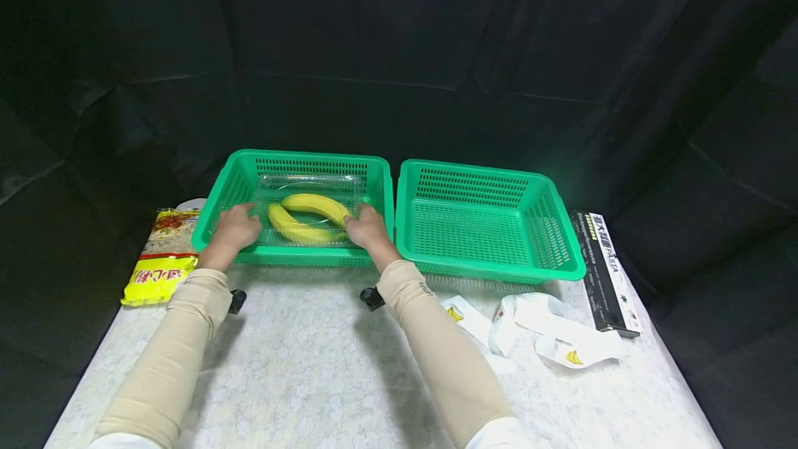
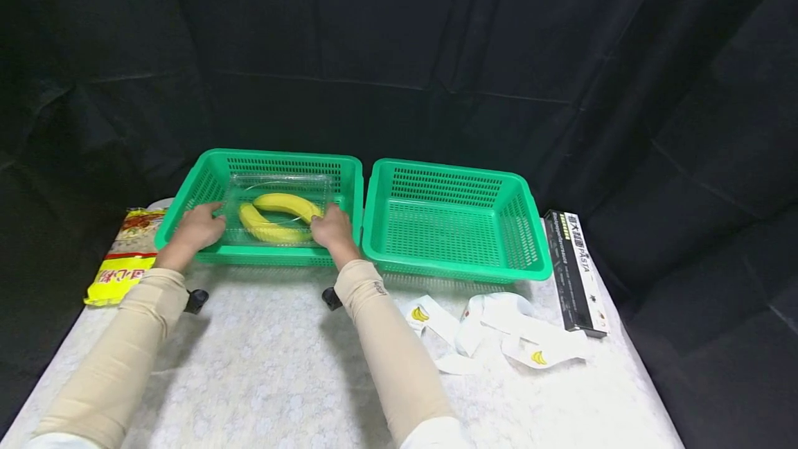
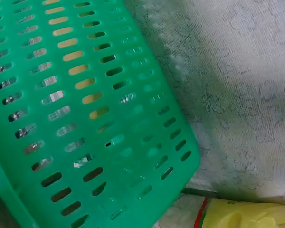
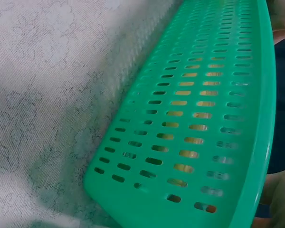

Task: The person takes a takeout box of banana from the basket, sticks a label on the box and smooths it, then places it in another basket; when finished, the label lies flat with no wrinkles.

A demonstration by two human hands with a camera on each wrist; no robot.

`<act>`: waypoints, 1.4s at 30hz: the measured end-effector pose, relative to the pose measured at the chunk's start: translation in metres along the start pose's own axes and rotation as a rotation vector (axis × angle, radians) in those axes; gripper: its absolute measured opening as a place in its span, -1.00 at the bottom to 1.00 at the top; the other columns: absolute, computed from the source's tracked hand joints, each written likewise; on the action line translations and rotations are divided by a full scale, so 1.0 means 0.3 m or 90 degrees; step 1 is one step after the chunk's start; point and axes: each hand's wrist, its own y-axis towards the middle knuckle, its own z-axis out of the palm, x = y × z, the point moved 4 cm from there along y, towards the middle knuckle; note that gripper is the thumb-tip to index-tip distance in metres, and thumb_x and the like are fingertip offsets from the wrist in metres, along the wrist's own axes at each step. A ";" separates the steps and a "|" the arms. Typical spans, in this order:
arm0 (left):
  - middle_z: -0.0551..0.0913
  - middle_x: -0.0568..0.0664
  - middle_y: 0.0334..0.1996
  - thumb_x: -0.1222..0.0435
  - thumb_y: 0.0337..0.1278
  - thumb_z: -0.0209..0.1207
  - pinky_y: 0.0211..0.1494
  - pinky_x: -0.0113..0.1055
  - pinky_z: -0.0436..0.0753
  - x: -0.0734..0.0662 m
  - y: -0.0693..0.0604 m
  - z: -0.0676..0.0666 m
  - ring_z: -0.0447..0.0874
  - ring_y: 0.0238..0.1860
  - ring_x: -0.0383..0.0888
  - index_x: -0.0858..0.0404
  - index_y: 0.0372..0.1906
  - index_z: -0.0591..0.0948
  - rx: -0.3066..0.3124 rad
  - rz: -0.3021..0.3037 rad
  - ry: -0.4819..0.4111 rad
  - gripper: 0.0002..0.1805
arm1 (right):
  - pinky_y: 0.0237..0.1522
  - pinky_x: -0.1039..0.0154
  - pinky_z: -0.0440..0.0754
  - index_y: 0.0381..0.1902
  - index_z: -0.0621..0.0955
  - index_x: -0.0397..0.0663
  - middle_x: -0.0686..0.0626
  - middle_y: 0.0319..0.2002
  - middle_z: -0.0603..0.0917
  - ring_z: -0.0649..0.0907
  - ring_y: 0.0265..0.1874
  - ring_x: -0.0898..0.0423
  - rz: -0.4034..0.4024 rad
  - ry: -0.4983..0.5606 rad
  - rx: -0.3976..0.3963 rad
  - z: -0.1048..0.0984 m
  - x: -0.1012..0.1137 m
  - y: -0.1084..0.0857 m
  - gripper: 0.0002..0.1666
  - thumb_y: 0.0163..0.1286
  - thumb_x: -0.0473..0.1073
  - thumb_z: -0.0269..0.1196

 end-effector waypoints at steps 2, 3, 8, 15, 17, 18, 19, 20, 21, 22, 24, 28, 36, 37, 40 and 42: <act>0.09 0.44 0.53 0.30 0.51 -0.27 0.37 0.20 0.41 -0.002 -0.007 -0.006 0.05 0.52 0.43 0.41 0.57 0.07 -0.006 0.007 -0.011 -0.38 | 0.24 -0.04 0.57 0.57 0.21 -0.08 -0.20 0.46 0.41 0.49 0.36 -0.14 -0.003 -0.004 -0.009 -0.006 -0.002 -0.001 -0.32 0.60 -0.03 0.03; 0.11 0.44 0.52 0.31 0.49 -0.28 0.29 0.15 0.45 -0.005 -0.010 -0.010 0.07 0.51 0.42 0.41 0.57 0.08 -0.015 0.014 -0.019 -0.38 | 0.15 -0.04 0.60 0.56 0.23 -0.07 -0.22 0.38 0.49 0.58 0.21 -0.13 -0.005 -0.001 -0.014 -0.009 -0.002 -0.001 -0.32 0.59 -0.02 0.05; 0.49 0.45 0.21 0.29 0.50 -0.27 -0.35 -0.15 0.42 -0.033 -0.043 -0.046 0.52 -0.33 0.16 0.37 0.56 0.14 -0.082 0.067 -0.072 -0.39 | 0.20 -0.11 0.60 0.53 0.27 -0.11 -0.25 0.35 0.50 0.55 0.26 -0.17 -0.060 0.045 -0.047 -0.056 0.014 -0.029 -0.33 0.57 -0.04 0.11; 0.42 0.41 0.38 0.17 0.56 -0.16 0.19 0.17 0.53 -0.077 -0.147 -0.088 0.44 0.34 0.33 0.18 0.59 0.15 -0.120 0.124 -0.175 -0.40 | 0.06 -0.06 0.59 0.51 0.31 -0.04 -0.21 0.28 0.47 0.55 0.15 -0.14 -0.167 0.096 -0.099 -0.174 0.045 -0.134 -0.32 0.54 0.01 0.14; 0.44 0.39 0.37 0.15 0.55 -0.13 0.28 0.18 0.51 -0.088 -0.189 -0.097 0.46 0.34 0.31 0.13 0.59 0.17 -0.122 0.149 -0.206 -0.40 | 0.05 -0.04 0.58 0.51 0.32 0.04 -0.17 0.25 0.48 0.53 0.14 -0.12 -0.186 0.089 -0.111 -0.210 0.040 -0.183 -0.32 0.51 0.05 0.16; 0.47 0.38 0.35 0.13 0.55 -0.11 0.25 0.13 0.55 -0.093 -0.212 -0.102 0.52 0.29 0.29 0.11 0.58 0.18 -0.121 0.163 -0.217 -0.40 | 0.07 -0.04 0.57 0.50 0.32 0.06 -0.16 0.24 0.49 0.52 0.15 -0.11 -0.195 0.087 -0.117 -0.228 0.036 -0.210 -0.31 0.50 0.06 0.17; 0.51 0.37 0.30 0.12 0.55 -0.10 0.20 0.06 0.60 -0.099 -0.235 -0.106 0.59 0.21 0.25 0.08 0.58 0.20 -0.123 0.178 -0.225 -0.40 | 0.08 -0.05 0.56 0.50 0.32 0.08 -0.16 0.24 0.49 0.52 0.15 -0.12 -0.204 0.084 -0.121 -0.245 0.030 -0.239 -0.30 0.49 0.06 0.18; 0.54 0.35 0.26 0.11 0.55 -0.08 0.14 -0.05 0.65 -0.103 -0.257 -0.109 0.66 0.12 0.17 0.05 0.58 0.21 -0.120 0.192 -0.235 -0.41 | 0.09 -0.06 0.57 0.50 0.32 0.09 -0.15 0.24 0.50 0.52 0.16 -0.12 -0.212 0.083 -0.124 -0.260 0.021 -0.266 -0.30 0.48 0.06 0.19; 0.57 0.34 0.22 0.10 0.55 -0.07 0.07 -0.16 0.69 -0.107 -0.281 -0.111 0.71 0.03 0.08 0.02 0.57 0.22 -0.116 0.203 -0.243 -0.41 | 0.11 -0.07 0.57 0.50 0.32 0.09 -0.16 0.24 0.50 0.53 0.16 -0.13 -0.221 0.084 -0.123 -0.273 0.012 -0.293 -0.29 0.47 0.06 0.20; 0.57 0.32 0.19 0.09 0.55 -0.06 0.00 -0.28 0.71 -0.109 -0.303 -0.110 0.72 -0.05 -0.03 -0.02 0.57 0.22 -0.106 0.214 -0.255 -0.41 | 0.12 -0.08 0.57 0.50 0.31 0.10 -0.15 0.25 0.50 0.53 0.17 -0.13 -0.224 0.087 -0.122 -0.284 0.000 -0.321 -0.28 0.46 0.06 0.21; 0.55 0.28 0.12 0.08 0.54 -0.03 -0.10 -0.43 0.72 -0.108 -0.347 -0.103 0.70 -0.16 -0.22 -0.06 0.58 0.21 -0.082 0.228 -0.277 -0.40 | 0.13 -0.09 0.59 0.51 0.30 0.11 -0.16 0.28 0.49 0.54 0.19 -0.14 -0.234 0.087 -0.113 -0.298 -0.025 -0.376 -0.27 0.46 0.06 0.21; 0.44 0.18 0.14 0.09 0.51 0.04 -0.11 -0.46 0.73 -0.077 -0.435 -0.070 0.61 -0.15 -0.36 -0.07 0.59 0.17 -0.010 0.223 -0.328 -0.35 | 0.13 -0.08 0.62 0.51 0.29 0.16 -0.15 0.26 0.49 0.55 0.19 -0.14 -0.239 0.095 -0.089 -0.304 -0.088 -0.479 -0.26 0.45 0.02 0.25; 0.35 0.23 0.25 0.16 0.44 0.14 -0.11 -0.22 0.78 0.041 -0.577 0.088 0.59 -0.07 -0.23 -0.03 0.61 0.12 0.127 0.163 -0.403 -0.25 | -0.01 0.21 0.65 0.47 0.36 0.13 -0.14 0.24 0.52 0.55 0.16 -0.08 -0.202 0.118 -0.061 -0.250 -0.234 -0.657 -0.25 0.37 -0.10 0.35; 0.34 0.26 0.26 0.19 0.42 0.17 -0.11 -0.20 0.78 0.054 -0.588 0.110 0.60 -0.07 -0.22 -0.01 0.61 0.12 0.144 0.164 -0.411 -0.23 | -0.05 0.26 0.66 0.46 0.38 0.15 -0.12 0.23 0.52 0.55 0.15 -0.07 -0.189 0.125 -0.060 -0.239 -0.255 -0.673 -0.26 0.36 -0.10 0.35; 0.32 0.29 0.29 0.23 0.34 0.25 -0.09 -0.22 0.78 0.084 -0.615 0.163 0.61 -0.06 -0.21 -0.02 0.61 0.10 0.201 0.155 -0.418 -0.15 | -0.13 0.34 0.65 0.43 0.41 0.19 -0.10 0.19 0.53 0.55 0.11 -0.03 -0.144 0.161 -0.062 -0.210 -0.314 -0.722 -0.27 0.33 -0.11 0.38; 0.31 0.31 0.30 0.25 0.31 0.27 -0.08 -0.23 0.78 0.100 -0.627 0.192 0.60 -0.05 -0.24 -0.01 0.62 0.07 0.236 0.163 -0.420 -0.11 | -0.16 0.36 0.64 0.41 0.43 0.22 -0.10 0.18 0.53 0.54 0.09 0.00 -0.111 0.188 -0.064 -0.191 -0.350 -0.744 -0.28 0.32 -0.10 0.39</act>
